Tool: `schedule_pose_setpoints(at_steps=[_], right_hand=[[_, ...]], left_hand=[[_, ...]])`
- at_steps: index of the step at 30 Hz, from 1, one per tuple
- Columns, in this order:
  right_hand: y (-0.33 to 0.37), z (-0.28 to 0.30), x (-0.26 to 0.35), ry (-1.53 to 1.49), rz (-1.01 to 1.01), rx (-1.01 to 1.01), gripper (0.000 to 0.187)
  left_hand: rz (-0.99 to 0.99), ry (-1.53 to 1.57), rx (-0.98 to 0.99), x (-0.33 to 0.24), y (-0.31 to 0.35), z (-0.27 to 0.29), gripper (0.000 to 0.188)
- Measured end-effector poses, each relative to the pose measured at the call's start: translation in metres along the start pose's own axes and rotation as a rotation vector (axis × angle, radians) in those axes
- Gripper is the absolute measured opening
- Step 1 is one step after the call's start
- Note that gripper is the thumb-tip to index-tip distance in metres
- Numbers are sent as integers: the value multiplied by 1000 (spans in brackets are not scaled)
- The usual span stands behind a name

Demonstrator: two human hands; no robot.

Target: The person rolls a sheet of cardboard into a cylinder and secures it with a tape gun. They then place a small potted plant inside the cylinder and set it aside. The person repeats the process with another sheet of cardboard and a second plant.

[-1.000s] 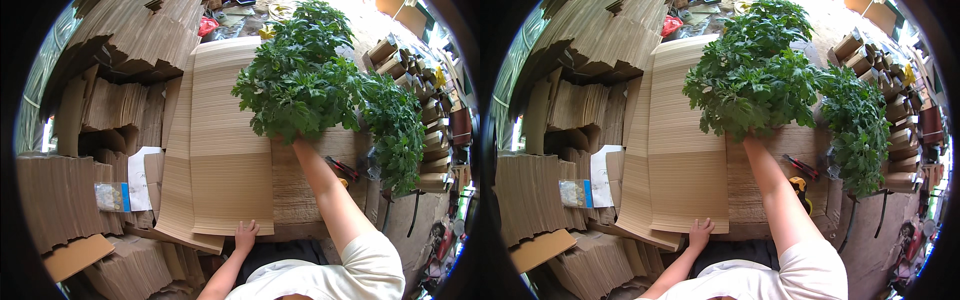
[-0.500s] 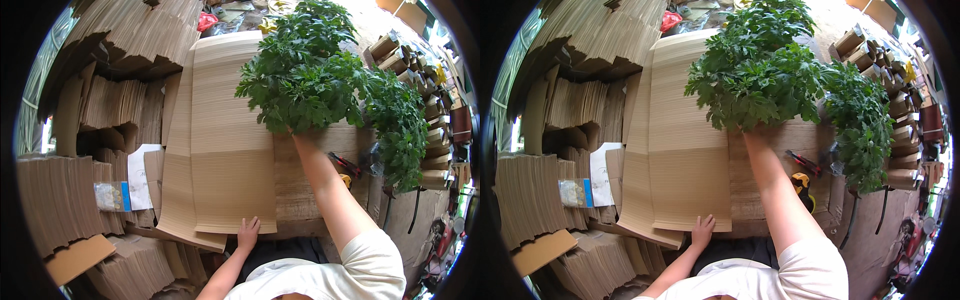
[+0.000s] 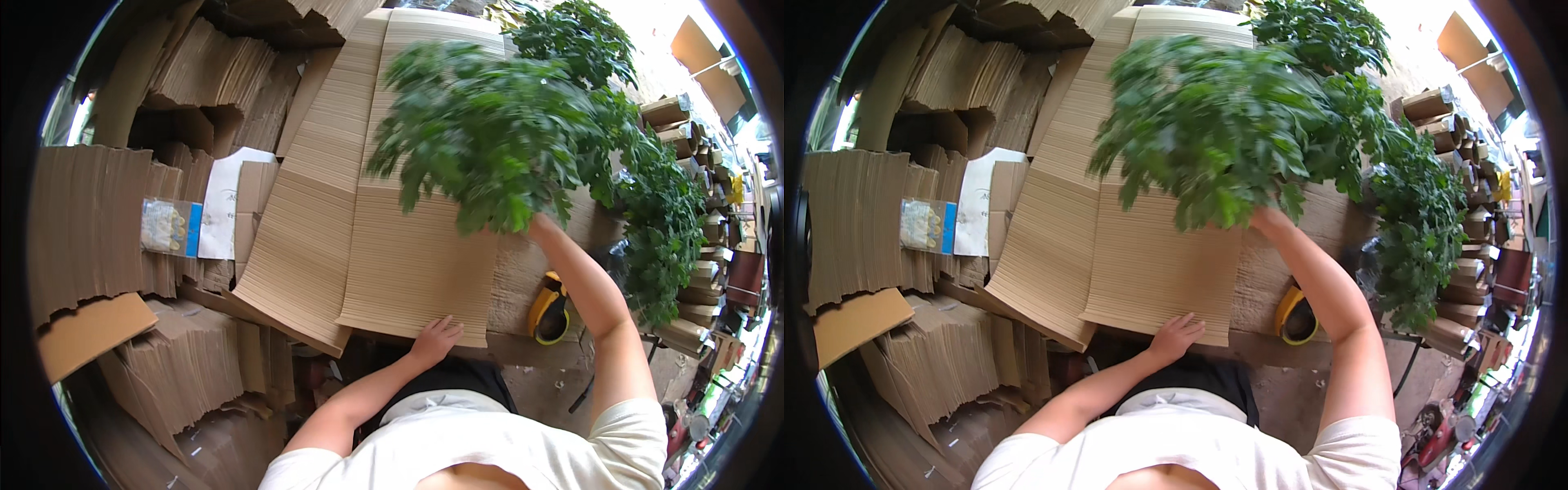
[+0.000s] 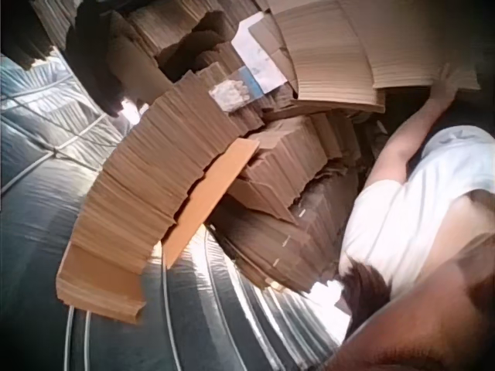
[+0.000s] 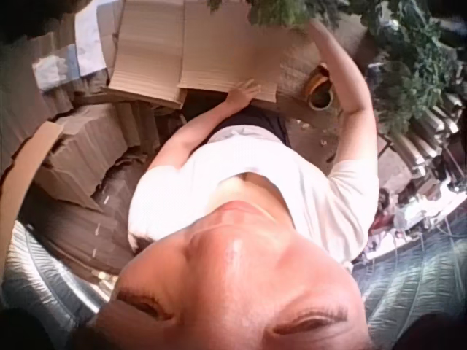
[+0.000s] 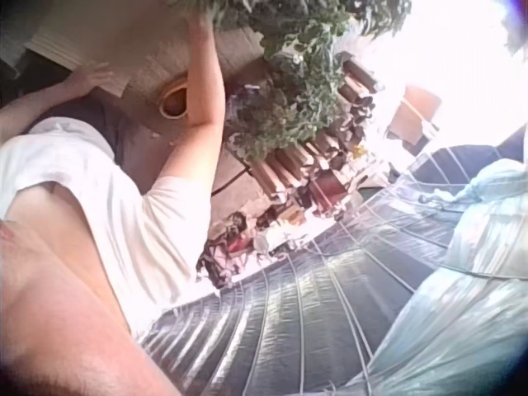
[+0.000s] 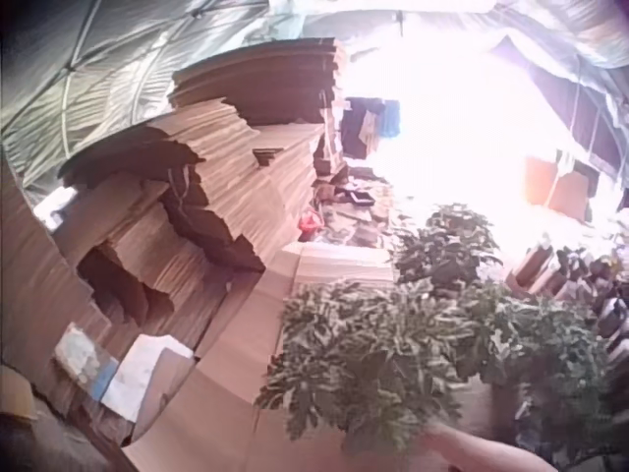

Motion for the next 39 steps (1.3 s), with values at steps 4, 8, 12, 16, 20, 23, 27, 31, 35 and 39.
schedule_pose_setpoints(at_steps=[4, 8, 12, 16, 20, 23, 27, 31, 35, 39], right_hand=[[66, -46, 19, 236, -58, 280, 78], [103, -97, 12, 530, -103, 311, 80], [114, -144, -8, 773, -85, 227, 91], [121, -151, -8, 752, -66, 172, 94], [121, -147, -15, 730, -105, 182, 95], [123, -144, -13, 703, -96, 153, 92], [119, -146, -6, 719, -92, 181, 93], [110, -147, -13, 681, -75, 159, 95], [110, -140, -14, 633, -20, 99, 93], [146, -132, 6, 420, 302, -234, 80]], left_hand=[[41, 128, 137, -6, -2, -15, 27], [-20, 88, -43, -11, 14, -23, 30], [153, 72, 153, -1, 31, -26, 36], [367, 304, -39, 9, 60, -24, 31], [911, 1565, -578, 26, 66, -9, 27], [897, 1744, -860, 32, 49, 12, 15], [1020, 1764, -792, 59, 38, -15, 24], [1205, 1673, -793, 38, 51, 10, 16], [1163, 1717, -661, 23, 123, 21, 15], [1047, 1344, -572, -22, 170, 86, 12]])
Point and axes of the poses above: each hand's wrist, its own y-axis away from the middle knuckle, its own z-axis out of the back of the hand, x = y × z, the point moved 5 cm from there along -y, towards the middle knuckle, and after that the axes turned 3 degrees about x, right-handed, at the moved point
